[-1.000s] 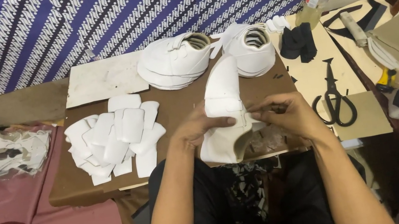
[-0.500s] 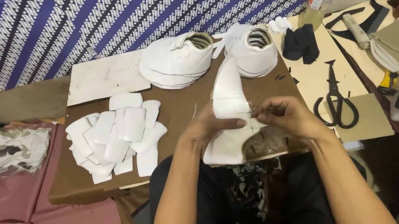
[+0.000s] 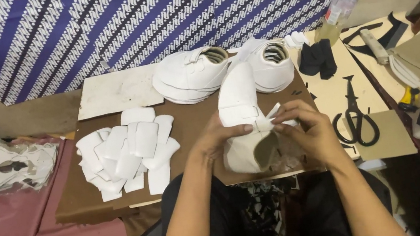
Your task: The person repeatedly inserts a white strap into a slot on a white shoe upper, then removes it and repeats the action. The person handles one shoe at a time and cycles the same motion without completing a final assembly step.
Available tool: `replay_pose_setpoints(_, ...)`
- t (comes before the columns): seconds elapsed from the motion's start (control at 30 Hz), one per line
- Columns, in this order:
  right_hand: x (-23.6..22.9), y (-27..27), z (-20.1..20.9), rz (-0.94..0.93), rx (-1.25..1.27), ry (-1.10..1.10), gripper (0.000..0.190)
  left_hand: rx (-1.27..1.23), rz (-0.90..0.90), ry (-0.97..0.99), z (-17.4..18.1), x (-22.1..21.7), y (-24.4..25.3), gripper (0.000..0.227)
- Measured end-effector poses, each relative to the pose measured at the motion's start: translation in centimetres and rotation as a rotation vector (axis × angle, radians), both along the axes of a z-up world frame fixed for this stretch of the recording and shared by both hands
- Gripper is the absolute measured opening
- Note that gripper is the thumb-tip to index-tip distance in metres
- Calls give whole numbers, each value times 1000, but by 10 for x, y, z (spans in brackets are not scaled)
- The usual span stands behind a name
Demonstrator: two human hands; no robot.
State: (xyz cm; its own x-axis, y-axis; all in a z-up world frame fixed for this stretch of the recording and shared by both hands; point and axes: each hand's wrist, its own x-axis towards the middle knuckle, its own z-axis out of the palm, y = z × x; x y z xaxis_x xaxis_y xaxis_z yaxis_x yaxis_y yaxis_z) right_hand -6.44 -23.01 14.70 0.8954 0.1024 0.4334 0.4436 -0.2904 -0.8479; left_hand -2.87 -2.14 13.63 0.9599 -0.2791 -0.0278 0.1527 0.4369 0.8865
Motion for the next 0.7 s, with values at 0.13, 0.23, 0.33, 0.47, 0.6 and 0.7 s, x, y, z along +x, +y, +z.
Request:
replay_pose_setpoints(0.13,-2,-1,1,-32,-57,-8,16,-26,-12,15,-6,0,2,90)
replay_pose_setpoints(0.23,-2,-2,4,-23,-80,1,19,23,-16,-11,-6,3,9,89)
replay_pose_setpoints(0.33,-4,0,5,-21,-143,-8,17,112,-36,-56,-13,3,9,90)
replay_pose_setpoints(0.47,-3,3,2,-5,-122,-45,19,154,-13,-86,-15,-2,4,90)
replay_pose_setpoints(0.6,0,9,-9,21,-121,-100,13,291,-27,-180,-38,18,1,88)
replay_pose_setpoints(0.7,-7,10,12,45,-126,-148,23,-46,-9,-43,-42,12,0,91)
